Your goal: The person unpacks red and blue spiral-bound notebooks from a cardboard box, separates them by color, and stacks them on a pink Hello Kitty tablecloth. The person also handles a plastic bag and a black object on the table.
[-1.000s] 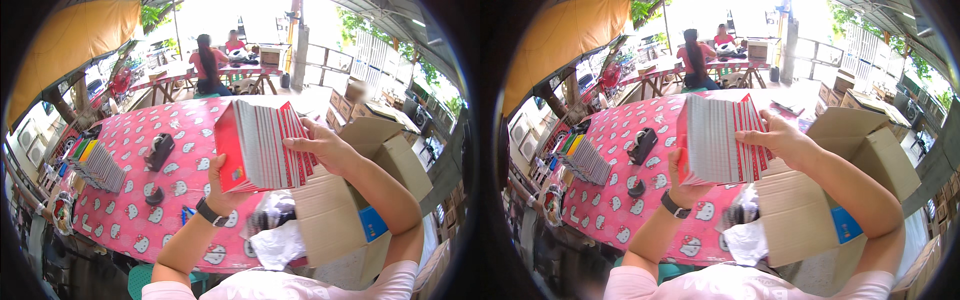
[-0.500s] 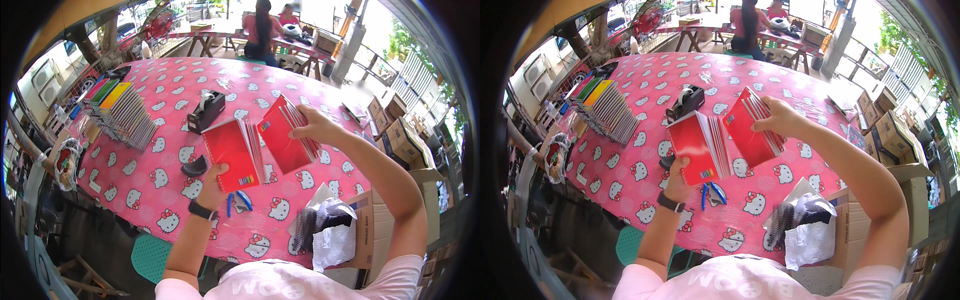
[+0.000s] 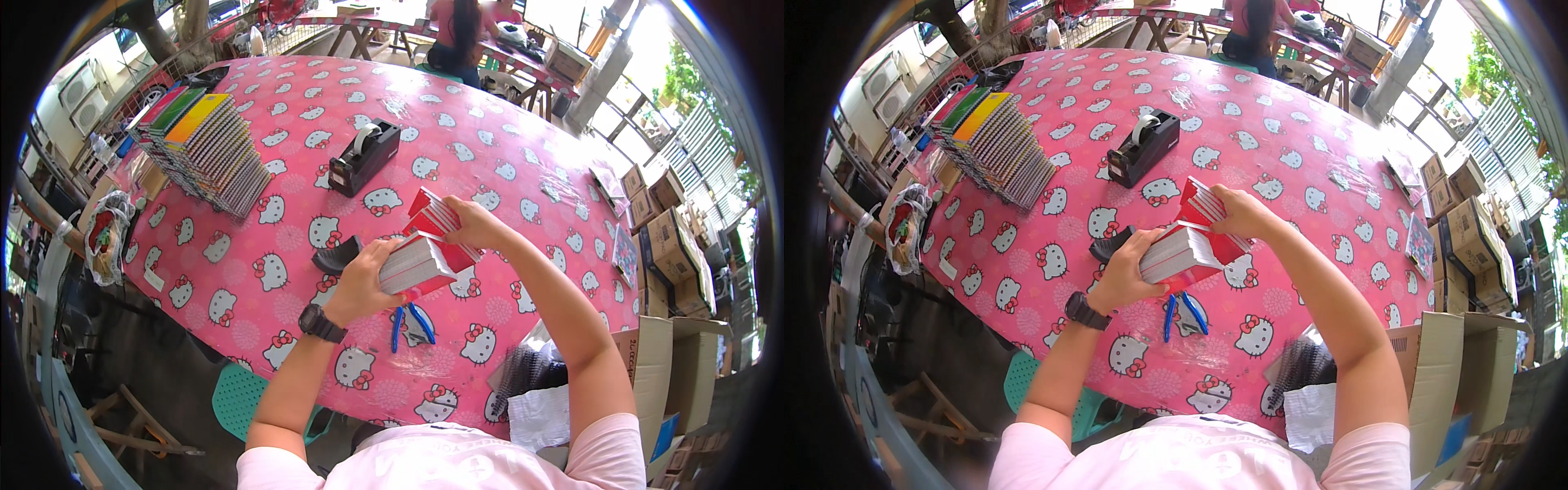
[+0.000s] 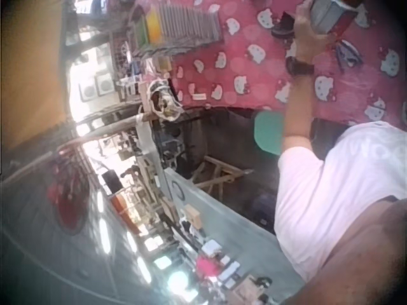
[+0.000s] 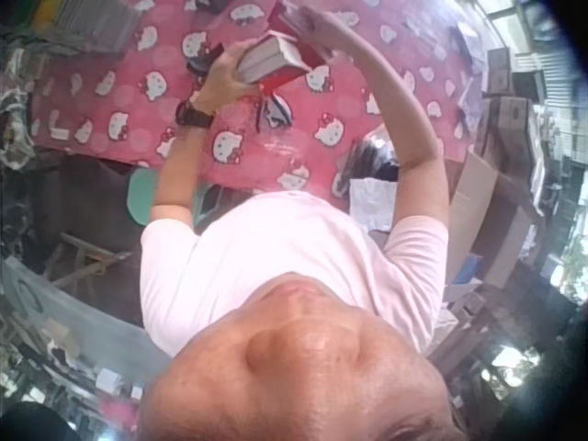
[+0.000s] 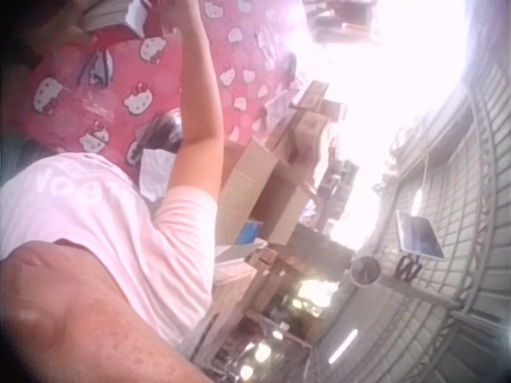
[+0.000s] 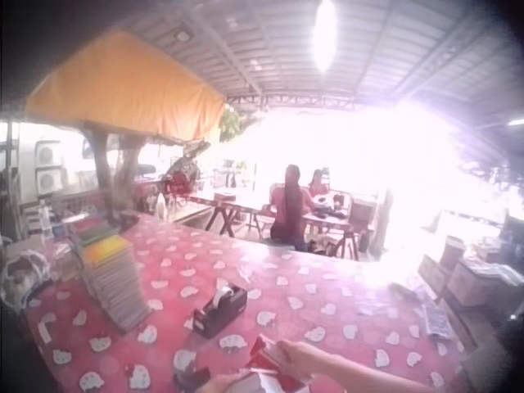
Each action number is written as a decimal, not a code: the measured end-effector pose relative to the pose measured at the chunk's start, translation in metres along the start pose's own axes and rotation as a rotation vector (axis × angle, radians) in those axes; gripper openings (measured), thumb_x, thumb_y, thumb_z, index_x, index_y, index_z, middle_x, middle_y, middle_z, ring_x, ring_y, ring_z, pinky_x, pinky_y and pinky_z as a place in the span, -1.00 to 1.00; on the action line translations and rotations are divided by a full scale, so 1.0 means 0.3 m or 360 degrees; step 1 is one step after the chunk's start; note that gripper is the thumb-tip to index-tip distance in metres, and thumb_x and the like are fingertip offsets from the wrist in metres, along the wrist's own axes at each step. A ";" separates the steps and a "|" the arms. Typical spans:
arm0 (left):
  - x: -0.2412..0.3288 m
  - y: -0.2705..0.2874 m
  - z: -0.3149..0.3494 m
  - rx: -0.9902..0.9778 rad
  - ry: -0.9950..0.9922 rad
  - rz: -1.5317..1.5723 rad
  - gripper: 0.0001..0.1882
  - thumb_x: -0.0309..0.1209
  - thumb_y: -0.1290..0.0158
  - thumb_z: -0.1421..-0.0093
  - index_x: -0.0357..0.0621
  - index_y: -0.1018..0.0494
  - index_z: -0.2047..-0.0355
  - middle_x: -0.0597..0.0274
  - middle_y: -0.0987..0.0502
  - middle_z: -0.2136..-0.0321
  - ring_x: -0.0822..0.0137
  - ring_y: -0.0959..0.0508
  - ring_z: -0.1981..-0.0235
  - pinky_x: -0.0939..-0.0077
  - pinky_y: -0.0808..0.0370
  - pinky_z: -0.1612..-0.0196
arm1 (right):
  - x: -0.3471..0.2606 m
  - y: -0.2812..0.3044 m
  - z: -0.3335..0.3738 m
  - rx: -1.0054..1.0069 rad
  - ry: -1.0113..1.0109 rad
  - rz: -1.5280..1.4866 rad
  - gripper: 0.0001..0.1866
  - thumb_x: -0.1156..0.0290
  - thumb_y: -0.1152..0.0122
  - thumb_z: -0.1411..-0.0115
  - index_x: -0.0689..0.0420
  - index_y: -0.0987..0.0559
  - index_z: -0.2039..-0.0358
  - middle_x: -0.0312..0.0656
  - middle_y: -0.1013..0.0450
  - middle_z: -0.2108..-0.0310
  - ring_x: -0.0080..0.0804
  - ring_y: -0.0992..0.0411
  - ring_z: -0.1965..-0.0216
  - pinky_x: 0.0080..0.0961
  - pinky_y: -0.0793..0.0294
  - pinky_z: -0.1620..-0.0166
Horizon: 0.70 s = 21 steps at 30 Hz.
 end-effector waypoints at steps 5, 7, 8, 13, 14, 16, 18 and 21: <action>-0.096 -0.080 -0.020 0.0081 0.0345 0.1047 -0.20 -0.37 -0.28 0.24 -0.26 -0.23 -0.06 0.14 -0.42 0.10 0.23 -0.45 0.07 0.36 -0.38 0.02 | 0.122 -0.020 -0.008 0.0285 -0.0181 -0.0350 -0.33 0.31 -0.34 0.17 0.26 -0.32 0.03 0.00 -0.46 0.33 -0.20 -0.46 0.28 -0.37 -0.43 0.17; -0.155 -0.147 -0.007 0.0095 0.0640 0.1944 -0.37 -0.38 -0.19 0.10 -0.19 -0.27 -0.02 0.18 -0.44 0.09 0.28 -0.46 0.07 0.32 -0.40 0.00 | 0.175 -0.049 0.006 0.0441 -0.0288 -0.0795 -0.41 0.40 -0.28 0.09 0.27 -0.31 0.02 -0.14 -0.44 0.34 -0.44 -0.42 0.29 -0.51 -0.42 0.17; -0.187 -0.190 0.000 0.0194 0.0718 0.2239 -0.40 -0.39 -0.14 0.07 -0.21 -0.27 -0.02 0.15 -0.43 0.08 0.25 -0.46 0.06 0.32 -0.38 -0.02 | 0.177 -0.074 0.004 0.0480 -0.0259 -0.1049 -0.43 0.44 -0.24 0.06 0.28 -0.30 0.01 -0.15 -0.43 0.31 -0.46 -0.42 0.27 -0.52 -0.42 0.16; -0.203 -0.311 -0.043 0.0422 0.0757 0.2845 -0.44 -0.33 -0.04 0.00 -0.25 -0.23 -0.03 0.08 -0.43 0.06 0.16 -0.45 0.05 0.22 -0.37 -0.05 | 0.130 -0.177 -0.017 0.0442 -0.0124 -0.1568 -0.50 0.57 -0.09 -0.06 0.29 -0.25 -0.04 -0.22 -0.38 0.17 -0.55 -0.38 0.17 -0.59 -0.36 0.07; -0.212 -0.317 -0.047 0.0415 0.0675 0.2889 -0.45 -0.32 -0.03 -0.01 -0.24 -0.24 -0.03 0.09 -0.43 0.07 0.17 -0.46 0.06 0.23 -0.38 -0.04 | 0.135 -0.183 -0.020 0.0383 -0.0145 -0.1540 -0.50 0.57 -0.09 -0.07 0.27 -0.26 -0.05 -0.23 -0.39 0.16 -0.56 -0.37 0.16 -0.61 -0.34 0.05; -0.203 -0.317 -0.045 0.0504 0.0668 0.2929 -0.44 -0.30 -0.01 -0.03 -0.24 -0.21 -0.05 0.07 -0.41 0.05 0.15 -0.45 0.05 0.19 -0.37 -0.04 | 0.106 -0.190 -0.021 0.0280 -0.0209 -0.1538 -0.53 0.48 -0.07 -0.15 0.28 -0.25 -0.07 -0.20 -0.38 0.13 -0.55 -0.35 0.11 -0.60 -0.34 0.05; -0.204 -0.320 -0.054 0.0562 0.0728 0.3062 -0.44 -0.30 -0.01 -0.04 -0.24 -0.21 -0.04 0.07 -0.41 0.05 0.16 -0.45 0.05 0.19 -0.37 -0.04 | 0.088 -0.189 -0.030 0.0248 -0.0311 -0.1449 -0.54 0.41 -0.05 -0.20 0.28 -0.24 -0.08 -0.18 -0.38 0.11 -0.54 -0.34 0.10 -0.58 -0.34 0.05; -0.210 -0.320 -0.078 0.0577 0.0853 0.3078 -0.47 -0.31 0.00 -0.05 -0.23 -0.22 -0.03 0.07 -0.42 0.06 0.16 -0.46 0.06 0.18 -0.39 -0.02 | 0.122 -0.218 -0.046 0.0317 -0.0392 -0.1527 -0.53 0.32 -0.07 -0.21 0.24 -0.26 -0.08 -0.18 -0.38 0.13 -0.53 -0.33 0.10 -0.54 -0.30 0.01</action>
Point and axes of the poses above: each hand's wrist, its own z-axis away from the middle knuckle, its own y-axis out of the back of the hand, x = y × z, the point moved 1 cm from there along -z, towards the middle knuckle
